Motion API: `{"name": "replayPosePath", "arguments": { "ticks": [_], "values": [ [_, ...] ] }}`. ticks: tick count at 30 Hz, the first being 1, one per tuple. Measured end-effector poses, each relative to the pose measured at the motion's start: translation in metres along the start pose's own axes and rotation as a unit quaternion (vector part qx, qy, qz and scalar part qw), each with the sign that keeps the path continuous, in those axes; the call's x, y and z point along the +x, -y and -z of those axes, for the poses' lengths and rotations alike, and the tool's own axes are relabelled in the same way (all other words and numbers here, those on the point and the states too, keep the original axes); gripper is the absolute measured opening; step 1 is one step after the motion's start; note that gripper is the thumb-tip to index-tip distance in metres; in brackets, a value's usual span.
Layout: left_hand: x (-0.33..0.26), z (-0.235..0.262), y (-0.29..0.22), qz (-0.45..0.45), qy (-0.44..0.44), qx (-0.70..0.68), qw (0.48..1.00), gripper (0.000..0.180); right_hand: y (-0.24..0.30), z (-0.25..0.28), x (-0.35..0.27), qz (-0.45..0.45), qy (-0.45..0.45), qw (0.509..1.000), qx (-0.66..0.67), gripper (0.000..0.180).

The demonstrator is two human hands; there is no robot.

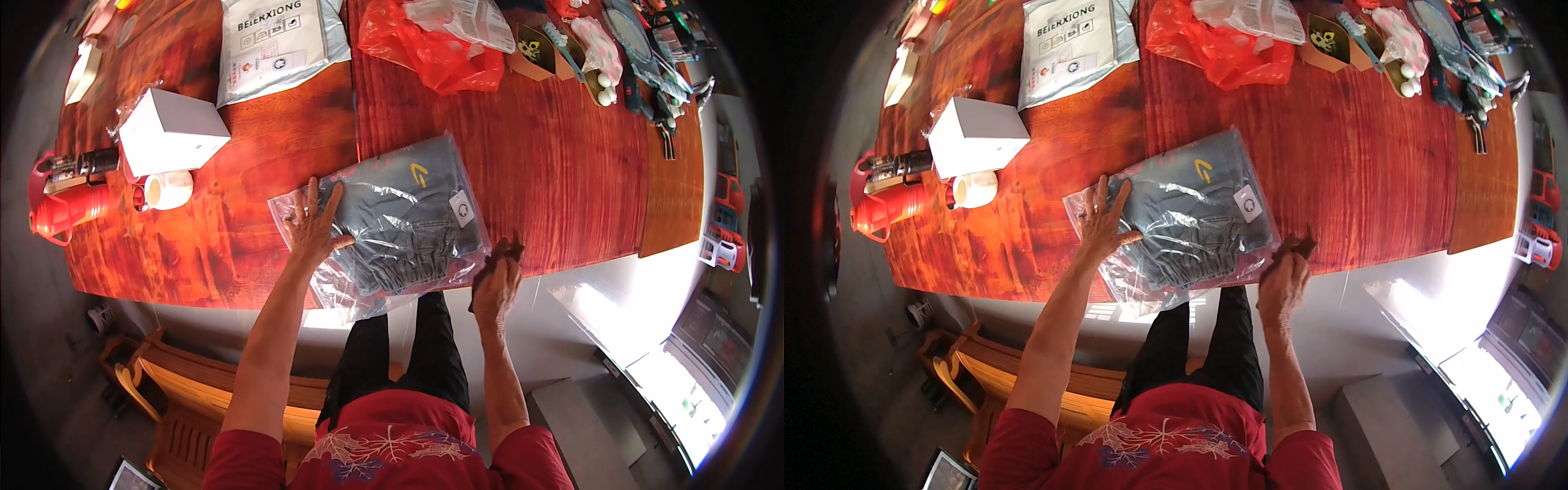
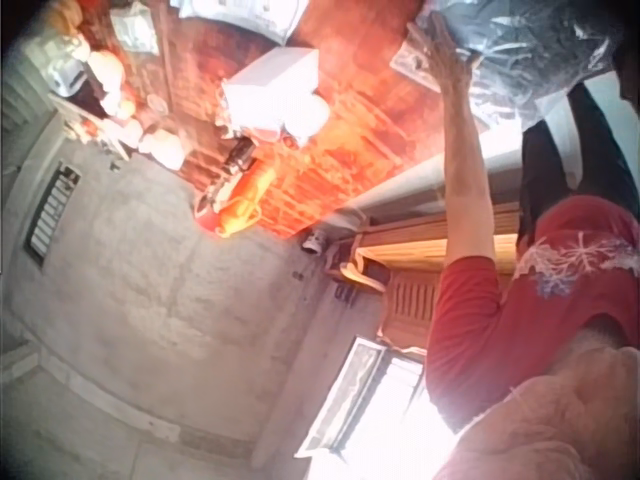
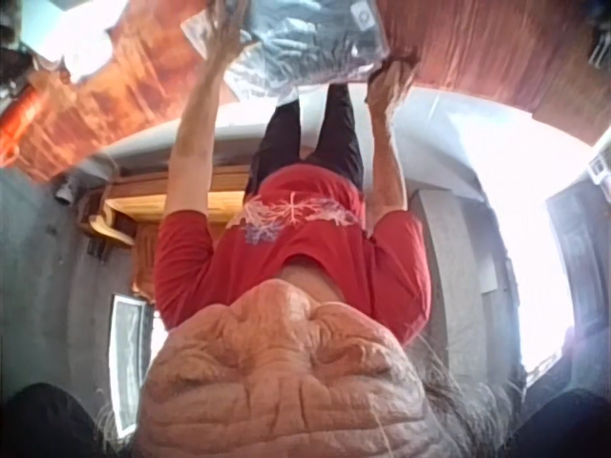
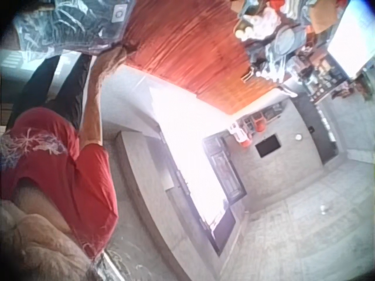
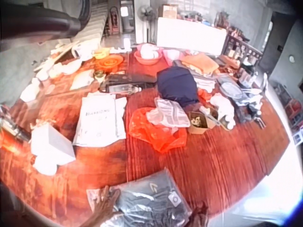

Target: The person handles small plastic pieces and places them into a container, then picks up and inspects several plastic-wrapped packages on a cluttered table.

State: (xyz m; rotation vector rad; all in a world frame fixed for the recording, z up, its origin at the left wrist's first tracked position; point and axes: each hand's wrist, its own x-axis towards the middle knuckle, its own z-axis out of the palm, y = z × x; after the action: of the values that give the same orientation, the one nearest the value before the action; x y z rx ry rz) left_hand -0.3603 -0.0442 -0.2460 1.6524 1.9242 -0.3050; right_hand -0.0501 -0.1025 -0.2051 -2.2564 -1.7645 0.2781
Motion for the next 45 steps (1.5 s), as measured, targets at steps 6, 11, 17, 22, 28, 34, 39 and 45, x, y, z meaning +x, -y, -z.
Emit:
{"name": "replayPosePath", "arguments": {
  "ticks": [6,11,17,22,28,34,39,45],
  "values": [
    [0.006,-0.013,0.004,-0.011,-0.025,0.023,0.999,0.106,0.125,-0.055,0.010,0.307,0.131,0.939,0.087,0.034],
    [0.006,-0.002,-0.006,-0.005,-0.021,0.013,1.000,0.101,0.158,-0.113,0.049,0.413,0.091,0.906,0.010,0.031],
    [0.006,-0.002,-0.006,0.004,-0.009,-0.015,1.000,0.106,0.095,-0.105,0.124,0.317,-0.006,0.948,-0.033,0.040],
    [0.003,0.002,-0.009,0.002,-0.004,-0.018,1.000,0.110,0.035,-0.072,0.114,0.176,0.076,0.982,0.003,0.048],
    [0.002,0.000,-0.006,0.007,-0.003,0.016,1.000,0.113,-0.049,-0.048,0.045,0.166,0.112,0.977,-0.070,0.045],
    [-0.002,0.001,0.001,-0.013,-0.015,0.008,1.000,0.112,-0.012,-0.023,0.021,0.080,0.036,0.996,0.028,0.031],
    [-0.002,0.004,0.000,-0.019,-0.014,-0.006,1.000,0.111,0.062,-0.036,0.007,0.223,0.087,0.970,0.047,0.029],
    [-0.005,0.007,0.000,-0.005,0.006,-0.014,1.000,0.111,0.015,-0.023,-0.057,0.215,0.177,0.957,0.083,0.030]
  ]
}}
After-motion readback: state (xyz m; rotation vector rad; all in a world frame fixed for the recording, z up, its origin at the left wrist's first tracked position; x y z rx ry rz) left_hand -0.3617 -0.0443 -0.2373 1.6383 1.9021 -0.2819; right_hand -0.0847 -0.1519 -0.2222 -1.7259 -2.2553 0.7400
